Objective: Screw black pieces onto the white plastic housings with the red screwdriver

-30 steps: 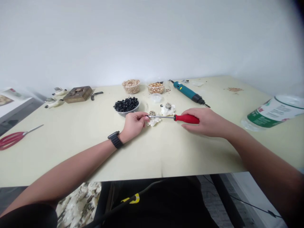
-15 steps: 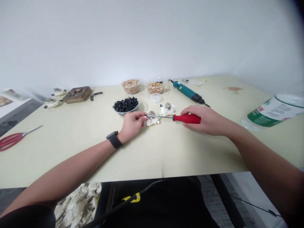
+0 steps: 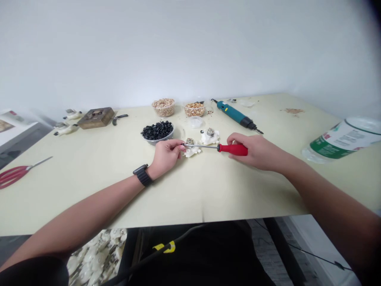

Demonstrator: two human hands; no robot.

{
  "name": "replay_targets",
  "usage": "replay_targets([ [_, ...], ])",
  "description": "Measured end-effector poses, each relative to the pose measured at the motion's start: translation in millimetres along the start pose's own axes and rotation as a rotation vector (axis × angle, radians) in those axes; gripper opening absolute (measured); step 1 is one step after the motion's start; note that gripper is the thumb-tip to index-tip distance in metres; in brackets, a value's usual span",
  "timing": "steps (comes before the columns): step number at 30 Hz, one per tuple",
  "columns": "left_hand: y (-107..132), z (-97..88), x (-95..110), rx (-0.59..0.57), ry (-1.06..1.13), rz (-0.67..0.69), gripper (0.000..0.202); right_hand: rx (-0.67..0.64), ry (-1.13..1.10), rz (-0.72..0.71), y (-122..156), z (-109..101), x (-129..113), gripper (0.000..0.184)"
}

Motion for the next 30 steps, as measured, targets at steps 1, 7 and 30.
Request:
replay_targets([
  [1,0,-0.3,0,0.002,0.000,-0.001,0.018,-0.001,0.005,-0.008,0,0,-1,0.034],
  [7,0,-0.4,-1,-0.001,0.007,-0.004,0.017,0.017,-0.069,-0.139,0,-3,-4,0.027],
  [30,0,-1.8,0,-0.004,-0.012,-0.009,0.019,0.061,-0.189,-0.222,3,-12,-8,0.036],
])
Point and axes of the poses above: each hand's wrist, its own y-axis away from the middle knuckle, its own z-axis out of the palm, x = y × z, the point moved 5 cm from there along -y, towards the middle knuckle, and after that the axes turned 3 degrees about -x, right-handed, at the moved point
